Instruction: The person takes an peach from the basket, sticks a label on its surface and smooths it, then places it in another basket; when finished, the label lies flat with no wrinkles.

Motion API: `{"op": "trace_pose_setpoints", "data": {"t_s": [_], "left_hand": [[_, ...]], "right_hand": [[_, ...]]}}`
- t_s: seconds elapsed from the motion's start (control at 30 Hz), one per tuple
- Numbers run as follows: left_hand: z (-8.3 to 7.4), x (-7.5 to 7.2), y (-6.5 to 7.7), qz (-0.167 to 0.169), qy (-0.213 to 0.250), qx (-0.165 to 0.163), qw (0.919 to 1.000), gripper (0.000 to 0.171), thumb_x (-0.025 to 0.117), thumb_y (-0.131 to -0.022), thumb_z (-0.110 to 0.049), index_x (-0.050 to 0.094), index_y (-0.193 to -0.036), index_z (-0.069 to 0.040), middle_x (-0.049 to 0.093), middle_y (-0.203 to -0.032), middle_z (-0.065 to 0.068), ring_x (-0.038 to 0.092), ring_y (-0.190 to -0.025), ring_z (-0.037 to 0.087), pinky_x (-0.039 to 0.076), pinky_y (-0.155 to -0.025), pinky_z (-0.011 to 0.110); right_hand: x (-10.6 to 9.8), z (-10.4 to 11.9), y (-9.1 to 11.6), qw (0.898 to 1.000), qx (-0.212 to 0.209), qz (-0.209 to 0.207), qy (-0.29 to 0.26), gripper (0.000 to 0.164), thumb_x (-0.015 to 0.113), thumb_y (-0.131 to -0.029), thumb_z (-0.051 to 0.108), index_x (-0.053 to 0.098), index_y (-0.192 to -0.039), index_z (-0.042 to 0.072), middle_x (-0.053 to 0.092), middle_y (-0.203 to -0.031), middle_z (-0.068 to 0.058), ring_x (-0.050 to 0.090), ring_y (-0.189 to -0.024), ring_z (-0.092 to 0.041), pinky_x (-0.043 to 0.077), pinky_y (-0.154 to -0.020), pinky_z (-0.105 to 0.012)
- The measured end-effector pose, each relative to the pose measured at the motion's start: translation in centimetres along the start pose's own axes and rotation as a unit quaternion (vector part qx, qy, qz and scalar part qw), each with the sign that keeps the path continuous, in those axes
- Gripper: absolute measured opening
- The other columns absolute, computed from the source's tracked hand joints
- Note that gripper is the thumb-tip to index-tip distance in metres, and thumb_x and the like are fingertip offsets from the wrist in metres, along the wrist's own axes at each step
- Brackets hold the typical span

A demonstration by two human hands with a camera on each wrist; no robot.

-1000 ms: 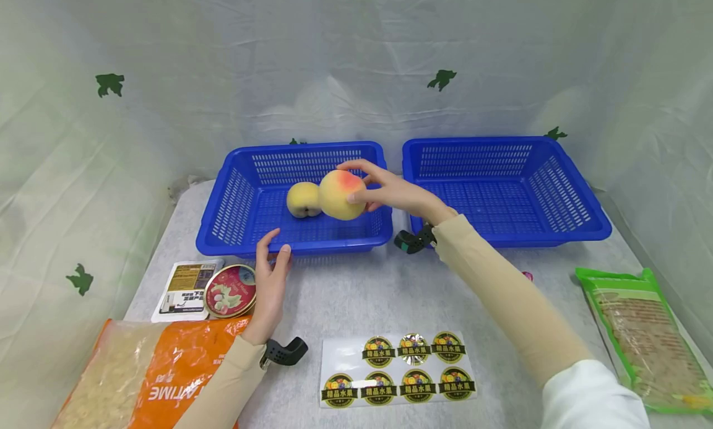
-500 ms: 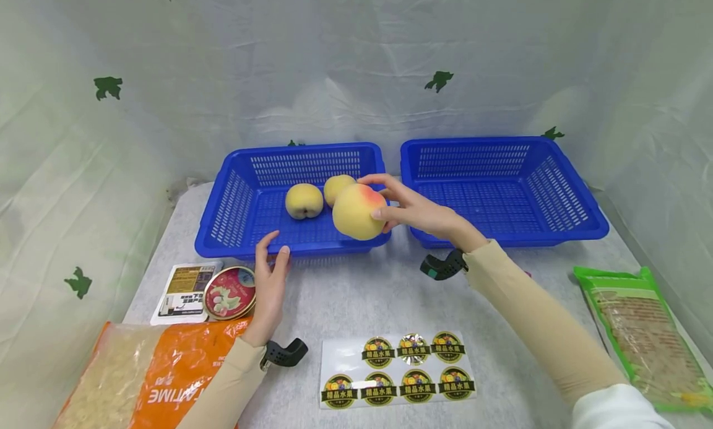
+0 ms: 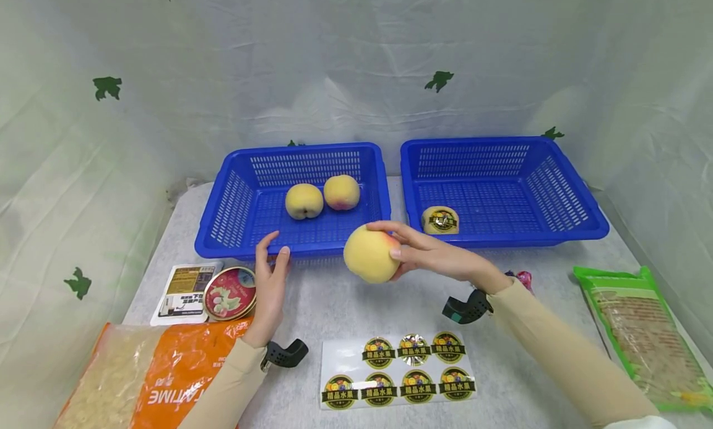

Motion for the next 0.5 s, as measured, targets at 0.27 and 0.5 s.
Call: {"op": "trace_pose_setpoints", "data": {"t_s": [0.27, 0.5], "left_hand": [[-0.2, 0.0, 0.0, -0.003, 0.002, 0.004, 1.0000, 0.043, 0.047, -0.093, -0.033, 0.036, -0.133, -0.019, 0.039, -0.107, 0.003, 0.042, -0.099, 0.031, 0.038, -0.094, 0.042], [-0.1, 0.1, 0.1, 0.000, 0.006, 0.007, 1.0000, 0.042, 0.046, -0.094, -0.032, 0.037, -0.132, -0.019, 0.040, -0.106, 0.004, 0.040, -0.100, 0.034, 0.037, -0.094, 0.044]], "right_hand": [[1.7, -3.2, 1.6, 0.998, 0.006, 0.000, -0.069, 0.067, 0.061, -0.085, 0.006, 0.022, -0.137, 0.021, 0.019, -0.139, -0.014, 0.053, -0.102, -0.037, 0.047, -0.080, -0.049], [2.7, -7.2, 1.9, 0.991, 0.047, -0.020, -0.123, 0.074, 0.065, -0.081, 0.002, 0.020, -0.135, 0.023, 0.020, -0.134, -0.021, 0.056, -0.096, -0.039, 0.046, -0.079, -0.053]]}}
Point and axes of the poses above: each hand's wrist, its own y-axis away from the middle knuckle, its own x-axis out of the palm, z = x × y, the point moved 3 cm from there along -y, towards the middle knuckle
